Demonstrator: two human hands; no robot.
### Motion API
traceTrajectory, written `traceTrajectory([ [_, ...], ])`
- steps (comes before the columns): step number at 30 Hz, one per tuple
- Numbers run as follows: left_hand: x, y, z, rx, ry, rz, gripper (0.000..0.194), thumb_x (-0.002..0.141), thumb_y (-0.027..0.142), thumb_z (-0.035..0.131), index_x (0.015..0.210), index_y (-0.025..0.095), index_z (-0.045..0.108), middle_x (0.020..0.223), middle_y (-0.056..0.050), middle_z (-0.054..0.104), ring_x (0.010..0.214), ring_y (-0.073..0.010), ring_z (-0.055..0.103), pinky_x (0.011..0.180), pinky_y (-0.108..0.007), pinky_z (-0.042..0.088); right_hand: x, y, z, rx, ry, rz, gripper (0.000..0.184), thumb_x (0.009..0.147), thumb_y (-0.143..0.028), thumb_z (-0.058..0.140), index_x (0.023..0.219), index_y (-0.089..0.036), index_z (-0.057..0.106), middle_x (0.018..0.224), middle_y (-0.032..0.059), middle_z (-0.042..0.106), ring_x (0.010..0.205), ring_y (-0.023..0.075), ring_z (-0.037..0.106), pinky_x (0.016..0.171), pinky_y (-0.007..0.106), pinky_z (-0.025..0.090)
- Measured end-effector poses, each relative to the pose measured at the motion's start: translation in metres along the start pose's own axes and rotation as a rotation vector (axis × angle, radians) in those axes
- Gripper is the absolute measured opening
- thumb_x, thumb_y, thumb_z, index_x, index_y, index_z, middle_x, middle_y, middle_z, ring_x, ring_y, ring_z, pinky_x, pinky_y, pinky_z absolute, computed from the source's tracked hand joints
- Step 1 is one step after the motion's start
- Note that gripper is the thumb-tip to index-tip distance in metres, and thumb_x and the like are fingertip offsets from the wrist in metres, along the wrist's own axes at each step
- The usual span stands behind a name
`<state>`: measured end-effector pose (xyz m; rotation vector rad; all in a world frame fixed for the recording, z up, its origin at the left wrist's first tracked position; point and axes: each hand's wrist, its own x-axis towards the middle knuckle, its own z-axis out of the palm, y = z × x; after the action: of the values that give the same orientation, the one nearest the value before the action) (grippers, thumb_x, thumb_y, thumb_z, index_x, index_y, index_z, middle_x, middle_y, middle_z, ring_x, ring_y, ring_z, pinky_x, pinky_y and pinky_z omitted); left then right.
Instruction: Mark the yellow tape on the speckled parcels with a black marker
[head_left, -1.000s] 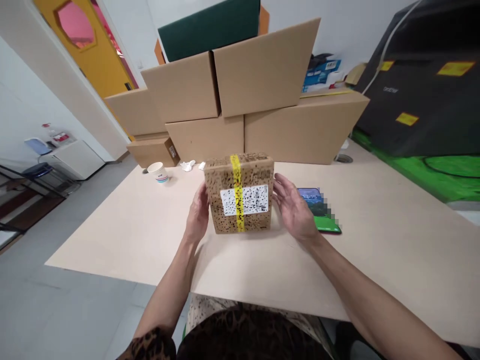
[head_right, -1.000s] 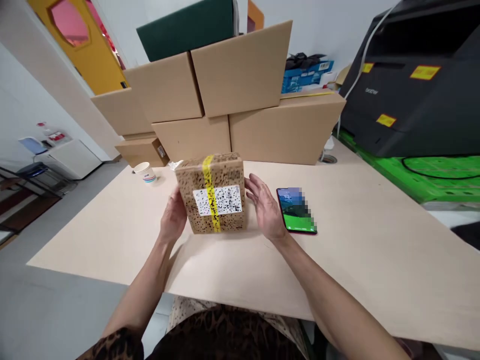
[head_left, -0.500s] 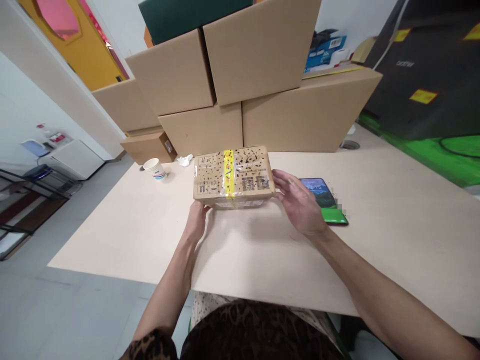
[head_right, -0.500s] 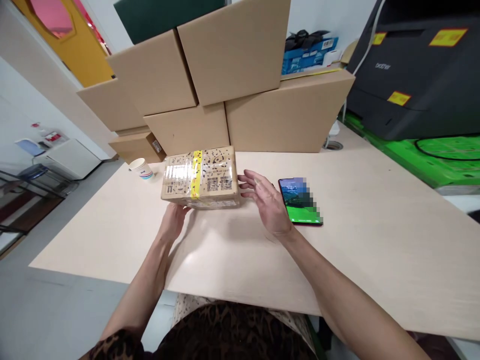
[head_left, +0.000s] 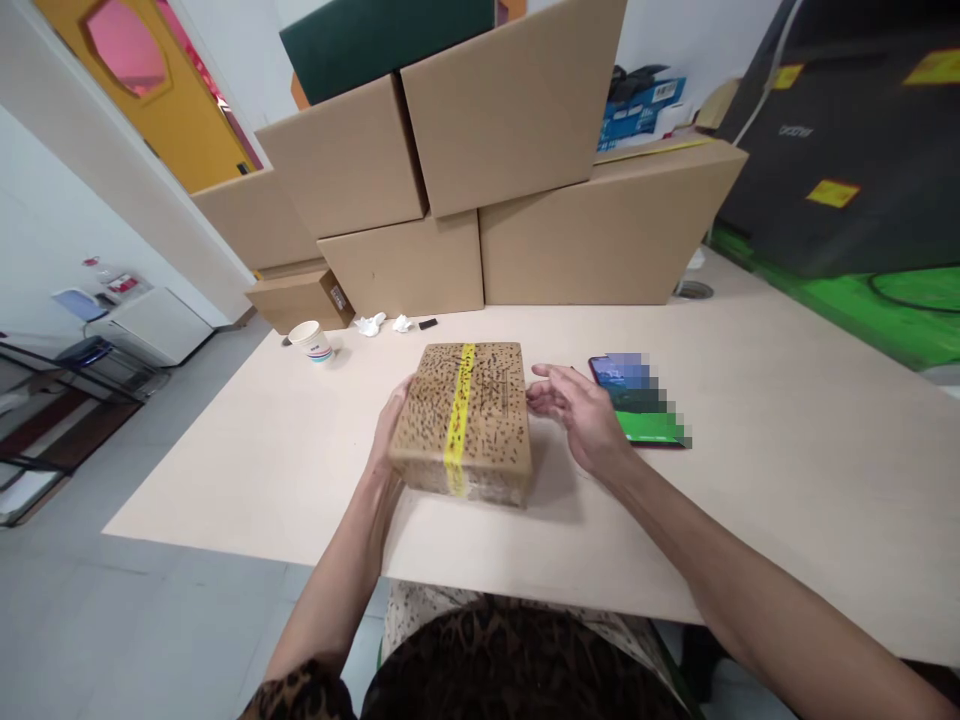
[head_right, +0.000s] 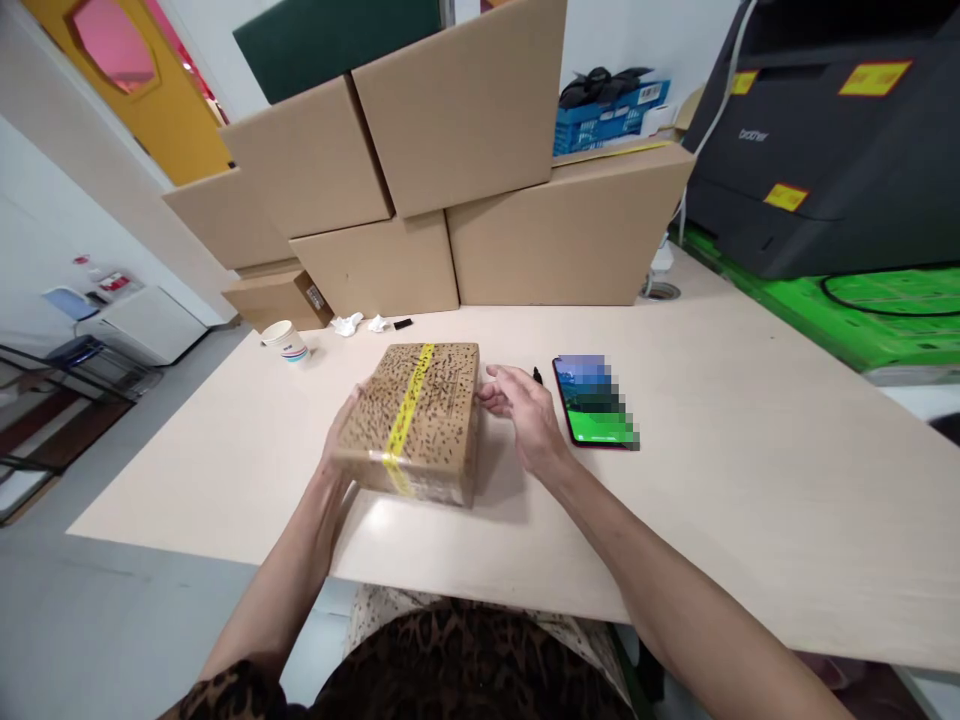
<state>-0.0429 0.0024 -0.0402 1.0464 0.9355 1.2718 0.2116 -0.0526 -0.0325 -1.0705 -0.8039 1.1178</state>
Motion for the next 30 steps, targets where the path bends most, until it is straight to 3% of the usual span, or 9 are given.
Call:
traceTrajectory([
  [3, -0.004, 0.004, 0.01, -0.023, -0.017, -0.173, 0.047, 0.082, 0.056, 0.074, 0.108, 0.017, 0.074, 0.108, -0.008, 0.079, 0.116, -0.0275, 0.07, 0.109, -0.041, 0.05, 0.004, 0.009, -0.002, -0.077, 0.052, 0.104, 0.042, 0.077, -0.06, 0.071, 0.096, -0.023, 0.068, 0.088, 0.005, 0.072, 0.076, 0.0195, 0.065, 0.071, 0.034, 0.05],
  [5, -0.009, 0.008, 0.013, -0.051, -0.014, -0.209, 0.046, 0.083, 0.056, 0.073, 0.107, 0.016, 0.074, 0.106, -0.008, 0.079, 0.116, -0.0293, 0.07, 0.108, -0.044, 0.05, 0.004, 0.011, -0.002, -0.094, 0.014, 0.105, 0.043, 0.078, -0.059, 0.07, 0.102, -0.023, 0.068, 0.099, 0.0067, 0.074, 0.089, 0.0227, 0.069, 0.08, 0.038, 0.053],
  [9, -0.015, 0.018, 0.014, -0.126, -0.071, -0.024, 0.044, 0.08, 0.054, 0.076, 0.111, 0.023, 0.074, 0.124, -0.007, 0.075, 0.135, -0.0317, 0.058, 0.114, -0.046, 0.046, 0.0, 0.003, 0.0, -0.06, -0.109, -0.079, 0.049, 0.087, -0.059, 0.06, 0.125, -0.027, 0.062, 0.133, 0.0083, 0.069, 0.127, 0.0261, 0.062, 0.105, 0.045, 0.048],
  [12, -0.014, 0.024, 0.011, -0.187, -0.051, 0.131, 0.047, 0.082, 0.059, 0.07, 0.115, 0.025, 0.074, 0.138, -0.006, 0.068, 0.148, -0.0319, 0.044, 0.119, -0.048, 0.041, -0.005, -0.011, 0.002, -0.035, -0.129, -0.207, 0.051, 0.094, -0.057, 0.046, 0.135, -0.029, 0.056, 0.144, 0.0081, 0.062, 0.139, 0.0242, 0.054, 0.111, 0.046, 0.046],
  [17, -0.015, 0.024, 0.006, -0.236, -0.026, 0.129, 0.046, 0.077, 0.06, 0.074, 0.107, 0.024, 0.075, 0.135, -0.007, 0.07, 0.147, -0.0345, 0.044, 0.118, -0.051, 0.043, -0.008, -0.023, 0.0, 0.042, -0.118, -0.208, 0.051, 0.094, -0.057, 0.042, 0.132, -0.026, 0.059, 0.137, 0.0104, 0.067, 0.136, 0.0254, 0.057, 0.111, 0.046, 0.047],
  [22, -0.021, 0.02, 0.012, -0.123, -0.185, -0.076, 0.055, 0.066, 0.058, 0.087, 0.104, 0.02, 0.074, 0.122, -0.009, 0.076, 0.136, -0.039, 0.055, 0.111, -0.053, 0.048, -0.007, -0.016, -0.002, 0.062, -0.137, -0.204, 0.048, 0.092, -0.054, 0.054, 0.129, -0.027, 0.063, 0.137, 0.0082, 0.067, 0.134, 0.0272, 0.058, 0.112, 0.045, 0.047],
  [24, -0.021, 0.018, 0.013, -0.091, -0.237, -0.16, 0.063, 0.065, 0.064, 0.085, 0.109, 0.021, 0.073, 0.12, -0.01, 0.076, 0.132, -0.038, 0.058, 0.108, -0.051, 0.05, -0.009, -0.014, 0.0, 0.039, -0.183, -0.228, 0.047, 0.092, -0.053, 0.059, 0.132, -0.028, 0.063, 0.142, 0.0051, 0.065, 0.136, 0.0266, 0.057, 0.114, 0.044, 0.046],
  [27, -0.017, 0.015, 0.012, -0.082, -0.219, -0.22, 0.067, 0.068, 0.071, 0.079, 0.114, 0.024, 0.07, 0.117, -0.008, 0.077, 0.122, -0.0336, 0.065, 0.098, -0.045, 0.055, -0.012, -0.011, 0.002, -0.074, -0.27, -0.242, 0.053, 0.095, -0.054, 0.059, 0.141, -0.03, 0.057, 0.147, 0.0023, 0.061, 0.139, 0.0249, 0.053, 0.118, 0.041, 0.041],
  [30, -0.013, 0.012, 0.009, -0.054, -0.195, -0.205, 0.065, 0.073, 0.072, 0.075, 0.115, 0.023, 0.07, 0.11, -0.009, 0.077, 0.101, -0.0273, 0.07, 0.078, -0.035, 0.058, -0.009, -0.004, 0.001, -0.23, -0.196, -0.232, 0.061, 0.093, -0.061, 0.059, 0.144, -0.028, 0.055, 0.147, 0.0044, 0.061, 0.138, 0.0264, 0.053, 0.119, 0.042, 0.039],
])
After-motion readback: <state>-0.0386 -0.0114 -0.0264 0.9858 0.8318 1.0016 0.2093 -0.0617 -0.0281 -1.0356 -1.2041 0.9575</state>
